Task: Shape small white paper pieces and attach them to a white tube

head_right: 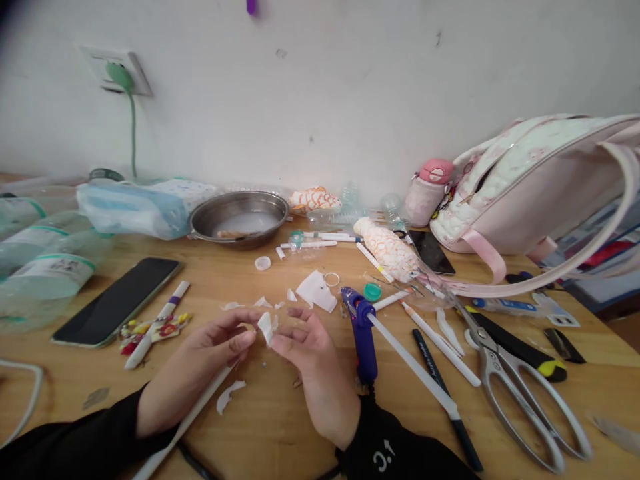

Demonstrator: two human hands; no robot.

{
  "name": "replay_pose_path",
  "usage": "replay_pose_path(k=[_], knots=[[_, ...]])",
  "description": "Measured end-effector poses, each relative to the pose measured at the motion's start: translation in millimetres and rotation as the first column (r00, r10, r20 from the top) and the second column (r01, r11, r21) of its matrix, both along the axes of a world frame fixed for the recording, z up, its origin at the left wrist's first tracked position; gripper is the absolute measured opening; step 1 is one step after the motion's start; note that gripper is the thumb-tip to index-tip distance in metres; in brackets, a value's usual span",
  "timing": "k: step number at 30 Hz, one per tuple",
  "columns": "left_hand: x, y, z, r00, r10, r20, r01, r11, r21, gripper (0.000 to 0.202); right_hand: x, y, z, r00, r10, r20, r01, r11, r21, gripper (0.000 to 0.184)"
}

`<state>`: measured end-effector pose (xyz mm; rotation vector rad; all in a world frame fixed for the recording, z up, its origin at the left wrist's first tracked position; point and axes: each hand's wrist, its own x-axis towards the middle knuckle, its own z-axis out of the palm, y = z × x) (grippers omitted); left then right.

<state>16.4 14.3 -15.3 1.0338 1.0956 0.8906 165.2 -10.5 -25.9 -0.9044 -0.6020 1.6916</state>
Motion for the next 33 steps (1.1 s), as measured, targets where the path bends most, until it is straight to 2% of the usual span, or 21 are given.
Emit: replay_pose_path(k=[2, 5, 9, 12, 16, 18, 20, 21, 23, 24, 26, 28, 30, 33], knots=[[-2, 2, -0.8, 1.0, 0.009, -0.007, -0.008, 0.998, 0.065, 0.031, 2, 2, -0.2, 0.994, 0.039, -0.098, -0.045, 0.997, -0.061, 0.039], [-7, 5, -0.9, 0.999, 0.018, -0.038, -0.011, 0.983, 0.184, 0.029, 5, 3, -0.5, 0.953, 0.17, -0.25, -0.207, 0.97, -0.128, 0.04], [-10, 7, 3.0, 0.997, -0.04, -0.066, 0.059, 0.946, 0.318, 0.018, 7, 2, 0.0, 0.883, 0.308, -0.356, -0.372, 0.919, -0.128, 0.038], [-9, 6, 4.5, 0.997, -0.067, -0.045, 0.079, 0.923, 0.376, 0.011, 9, 1, 0.2, 0.847, 0.335, -0.414, -0.413, 0.904, -0.114, 0.033], [-9, 7, 1.8, 0.998, 0.0, -0.058, 0.021, 0.934, 0.357, 0.01, 11, 1, 0.1, 0.802, 0.323, -0.502, -0.43, 0.896, -0.111, 0.031], [-10, 7, 0.8, 0.995, 0.026, -0.098, 0.01, 0.937, 0.349, 0.008, 11, 1, 0.1, 0.805, 0.32, -0.499, -0.425, 0.898, -0.109, 0.034], [-11, 7, 1.6, 0.989, 0.018, -0.147, 0.035, 0.935, 0.353, 0.005, 9, 1, -0.1, 0.86, 0.291, -0.419, -0.365, 0.925, -0.105, 0.037], [-11, 6, 2.6, 0.985, 0.0, -0.17, 0.062, 0.933, 0.355, 0.008, 7, 0, -0.6, 0.909, 0.253, -0.33, -0.302, 0.948, -0.103, 0.04], [-10, 4, 5.3, 0.975, -0.063, -0.213, 0.134, 0.931, 0.341, 0.014, 3, -1, -2.3, 0.99, 0.13, -0.063, -0.133, 0.99, -0.046, 0.046], [-8, 3, 6.6, 0.97, -0.091, -0.224, 0.162, 0.932, 0.323, 0.014, 2, -2, -3.5, 0.995, 0.046, 0.086, -0.048, 0.999, 0.022, 0.048], [-5, 0, 8.3, 0.967, -0.116, -0.225, 0.176, 0.946, 0.271, 0.013, -1, -5, -6.2, 0.936, -0.123, 0.329, 0.06, 0.979, 0.194, 0.046], [-2, -1, 7.9, 0.973, -0.103, -0.205, 0.146, 0.967, 0.209, 0.011, -4, -8, -8.4, 0.85, -0.247, 0.464, 0.096, 0.941, 0.325, 0.042], [0, -2, 5.8, 0.979, -0.1, -0.176, 0.126, 0.981, 0.148, 0.012, -5, -10, -9.4, 0.785, -0.295, 0.546, 0.089, 0.924, 0.372, 0.038], [2, -2, 2.2, 0.984, -0.098, -0.151, 0.11, 0.992, 0.07, 0.016, -6, -12, -8.9, 0.741, -0.304, 0.599, 0.05, 0.914, 0.402, 0.036]])
